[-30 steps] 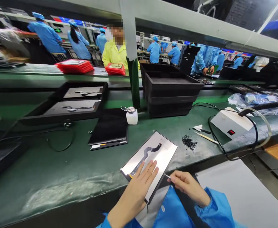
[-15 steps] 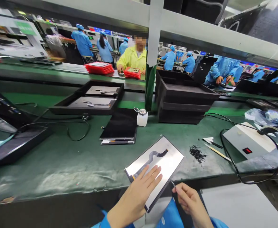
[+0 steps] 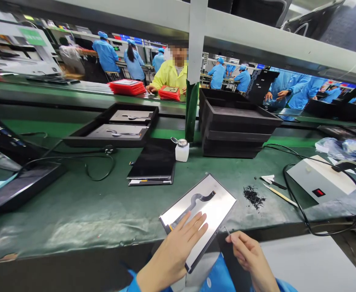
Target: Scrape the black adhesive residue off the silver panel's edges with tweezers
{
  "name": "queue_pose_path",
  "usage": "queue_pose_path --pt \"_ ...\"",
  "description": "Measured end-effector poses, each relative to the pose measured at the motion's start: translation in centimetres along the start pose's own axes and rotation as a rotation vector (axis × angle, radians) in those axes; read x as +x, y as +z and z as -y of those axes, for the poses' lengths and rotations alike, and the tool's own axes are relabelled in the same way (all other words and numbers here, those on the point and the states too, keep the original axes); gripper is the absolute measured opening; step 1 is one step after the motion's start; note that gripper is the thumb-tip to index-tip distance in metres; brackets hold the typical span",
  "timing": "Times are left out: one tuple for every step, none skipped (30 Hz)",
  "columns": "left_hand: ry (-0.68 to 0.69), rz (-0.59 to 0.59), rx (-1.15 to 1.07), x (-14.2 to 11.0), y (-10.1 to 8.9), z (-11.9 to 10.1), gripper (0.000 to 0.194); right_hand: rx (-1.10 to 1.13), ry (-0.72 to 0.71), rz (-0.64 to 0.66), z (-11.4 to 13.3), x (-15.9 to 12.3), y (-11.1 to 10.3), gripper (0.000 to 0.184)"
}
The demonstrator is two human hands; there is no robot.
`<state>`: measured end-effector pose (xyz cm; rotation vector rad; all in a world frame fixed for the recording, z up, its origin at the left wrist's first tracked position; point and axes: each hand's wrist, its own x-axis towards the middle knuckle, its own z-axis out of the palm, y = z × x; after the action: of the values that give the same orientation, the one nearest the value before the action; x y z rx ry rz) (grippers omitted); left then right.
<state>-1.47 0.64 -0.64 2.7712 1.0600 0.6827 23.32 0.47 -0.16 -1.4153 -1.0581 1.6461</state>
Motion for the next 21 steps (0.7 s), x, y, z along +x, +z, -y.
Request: queue_pose_path --pt "0.000 0.004 0.001 0.0 0.0 0.0 0.104 0.000 -0.002 -0.012 0.1 0.0 0.0 0.063" --pt "-0.001 0.010 0.002 0.0 -0.1 0.0 0.104 0.001 -0.005 -0.026 0.2 -0.1 0.0 0.063" --pt "-0.003 0.014 0.002 0.1 -0.1 0.0 0.105 0.003 -0.009 -0.040 0.3 -0.1 0.0 0.063" --pt "-0.005 0.018 0.001 0.1 -0.1 0.0 0.105 0.006 -0.014 -0.056 0.4 -0.1 0.0 0.063" --pt "-0.004 0.019 -0.002 0.1 -0.1 -0.1 0.104 0.008 -0.020 -0.072 0.4 -0.1 0.0 0.063" --pt "-0.004 0.019 -0.004 0.0 -0.1 -0.1 0.104 0.009 -0.026 -0.085 0.5 0.0 -0.1 0.063" --pt "-0.003 0.017 -0.006 0.0 -0.1 -0.1 0.104 0.008 -0.028 -0.091 0.5 0.0 -0.1 0.063" --pt "-0.003 0.019 -0.009 0.0 -0.1 -0.1 0.104 0.005 -0.029 -0.095 0.6 0.1 -0.2 0.063" --pt "-0.005 0.023 -0.011 0.0 0.0 -0.1 0.104 0.003 -0.031 -0.100 0.7 0.1 -0.3 0.063" --pt "-0.007 0.026 -0.014 0.0 0.0 0.0 0.104 0.001 -0.031 -0.102 0.8 0.2 -0.4 0.064" --pt "-0.007 0.029 -0.017 -0.1 0.1 0.0 0.104 0.000 -0.030 -0.103 1.0 0.2 -0.5 0.064" --pt "-0.006 0.031 -0.021 -0.1 0.1 0.0 0.103 0.000 -0.032 -0.108 1.3 0.2 -0.6 0.065" --pt "-0.003 0.032 -0.027 -0.1 0.2 0.0 0.102 -0.002 -0.036 -0.116 1.5 0.1 -0.6 0.065" --pt "-0.001 0.031 -0.035 -0.1 0.2 0.1 0.102 -0.002 -0.042 -0.129 1.8 0.1 -0.6 0.064" --pt "0.000 0.031 -0.044 -0.1 0.2 0.1 0.102 0.000 -0.049 -0.144 2.0 0.0 -0.5 0.063" --pt "0.000 0.033 -0.053 0.0 0.2 0.1 0.103 0.003 -0.058 -0.162 2.2 -0.1 -0.5 0.062" --pt "-0.002 0.033 -0.059 0.0 0.2 0.1 0.104 0.009 -0.069 -0.184 2.4 -0.2 -0.4 0.060" --pt "-0.003 0.030 -0.062 0.0 0.2 0.1 0.105 0.016 -0.078 -0.202 2.6 -0.2 -0.3 0.059" --pt "-0.003 0.027 -0.061 0.0 0.1 0.0 0.105 0.022 -0.085 -0.218 2.7 -0.3 -0.2 0.058" --pt "0.000 0.025 -0.058 0.0 0.1 0.0 0.104 0.028 -0.092 -0.233 2.8 -0.3 -0.1 0.058" --pt "0.003 0.025 -0.054 0.0 0.1 0.0 0.103 0.031 -0.096 -0.244 3.0 -0.3 -0.1 0.058"
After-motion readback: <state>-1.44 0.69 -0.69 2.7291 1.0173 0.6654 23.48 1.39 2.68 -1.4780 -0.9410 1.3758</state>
